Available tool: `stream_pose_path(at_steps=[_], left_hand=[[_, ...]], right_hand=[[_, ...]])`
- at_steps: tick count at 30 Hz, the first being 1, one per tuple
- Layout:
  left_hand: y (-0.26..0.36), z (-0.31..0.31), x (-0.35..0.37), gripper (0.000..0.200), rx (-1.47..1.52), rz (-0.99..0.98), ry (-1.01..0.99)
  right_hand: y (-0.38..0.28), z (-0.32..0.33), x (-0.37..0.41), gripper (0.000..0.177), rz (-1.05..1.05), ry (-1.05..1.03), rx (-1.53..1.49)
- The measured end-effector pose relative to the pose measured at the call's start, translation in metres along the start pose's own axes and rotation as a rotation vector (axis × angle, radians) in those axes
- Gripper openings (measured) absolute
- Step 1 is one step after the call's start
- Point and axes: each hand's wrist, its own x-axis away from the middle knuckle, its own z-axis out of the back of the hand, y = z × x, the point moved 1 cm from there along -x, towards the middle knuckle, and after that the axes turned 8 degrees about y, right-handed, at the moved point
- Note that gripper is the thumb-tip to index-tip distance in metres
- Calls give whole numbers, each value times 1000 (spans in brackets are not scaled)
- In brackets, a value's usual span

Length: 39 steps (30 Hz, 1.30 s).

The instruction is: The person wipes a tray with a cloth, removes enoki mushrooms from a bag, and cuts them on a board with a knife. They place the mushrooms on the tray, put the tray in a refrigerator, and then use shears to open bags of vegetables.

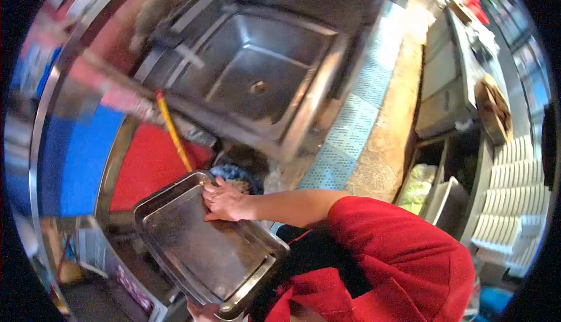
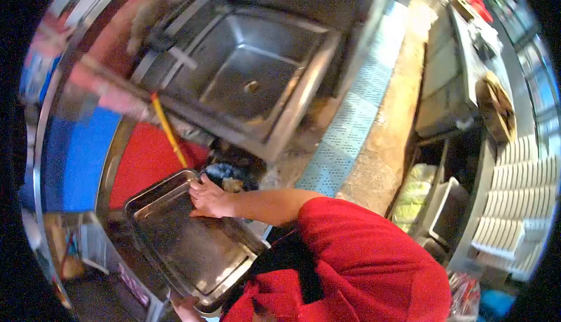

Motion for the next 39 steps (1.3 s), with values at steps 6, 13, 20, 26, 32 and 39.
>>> stream_pose_path(at_steps=[6,13,20,26,32,39], left_hand=[[55,-108,40,54,-73,-236,-330],[72,-177,121,58,-159,-435,-612],[93,-282,166,62,-174,-468,-896],[109,-422,133,60,-228,-514,-1079],[158,-576,147,57,62,-351,-1298],[223,-743,176,51,0,-262,-1415]], right_hand=[[70,85,106,61,-188,487,133],[98,152,273,40,-402,615,421],[128,167,482,13,-627,712,352],[245,241,657,14,-1336,565,158],[284,443,753,29,-1583,1210,682],[305,486,869,74,-2219,828,814]])
